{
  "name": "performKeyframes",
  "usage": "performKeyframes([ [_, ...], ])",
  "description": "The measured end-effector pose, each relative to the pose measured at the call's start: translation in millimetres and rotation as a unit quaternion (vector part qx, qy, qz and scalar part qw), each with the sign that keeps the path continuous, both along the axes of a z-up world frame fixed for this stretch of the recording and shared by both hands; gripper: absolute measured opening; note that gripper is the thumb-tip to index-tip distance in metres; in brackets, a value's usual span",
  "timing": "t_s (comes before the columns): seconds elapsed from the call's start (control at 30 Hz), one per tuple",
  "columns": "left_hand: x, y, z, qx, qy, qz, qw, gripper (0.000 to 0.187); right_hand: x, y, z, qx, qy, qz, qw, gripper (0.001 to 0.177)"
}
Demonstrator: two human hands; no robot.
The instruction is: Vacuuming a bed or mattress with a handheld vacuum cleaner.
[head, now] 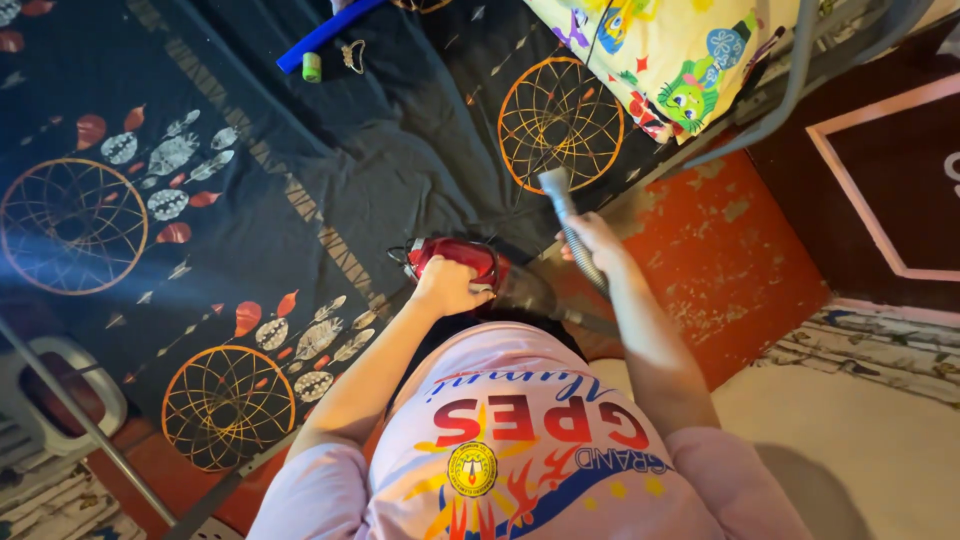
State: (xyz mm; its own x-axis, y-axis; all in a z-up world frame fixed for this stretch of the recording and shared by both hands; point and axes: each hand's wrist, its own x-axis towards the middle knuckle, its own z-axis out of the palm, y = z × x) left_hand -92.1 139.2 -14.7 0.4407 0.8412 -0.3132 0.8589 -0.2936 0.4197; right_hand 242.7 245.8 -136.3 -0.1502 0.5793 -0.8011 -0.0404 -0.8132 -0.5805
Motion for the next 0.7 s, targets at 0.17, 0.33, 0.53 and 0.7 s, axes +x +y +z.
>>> performKeyframes([
  [0.17, 1, 11, -8, 0.012, -0.014, 0.039, 0.999, 0.055, -50, 5, 75, 0.079, -0.081, 0.141, 0.983, 0.058],
  [0.33, 3, 24, 8, -0.005, -0.017, 0.113, 0.993, 0.057, -55, 43, 109, 0.13, -0.154, 0.324, 0.924, 0.059],
  [0.53, 21, 54, 20, -0.024, 0.022, 0.193, 0.981, 0.062, -63, 128, 118, 0.179, -0.169, 0.436, 0.865, 0.062],
  [0.7, 38, 91, 18, -0.016, 0.064, 0.157, 0.985, 0.064, -46, 159, 89, 0.381, -0.218, 0.415, 0.797, 0.063],
])
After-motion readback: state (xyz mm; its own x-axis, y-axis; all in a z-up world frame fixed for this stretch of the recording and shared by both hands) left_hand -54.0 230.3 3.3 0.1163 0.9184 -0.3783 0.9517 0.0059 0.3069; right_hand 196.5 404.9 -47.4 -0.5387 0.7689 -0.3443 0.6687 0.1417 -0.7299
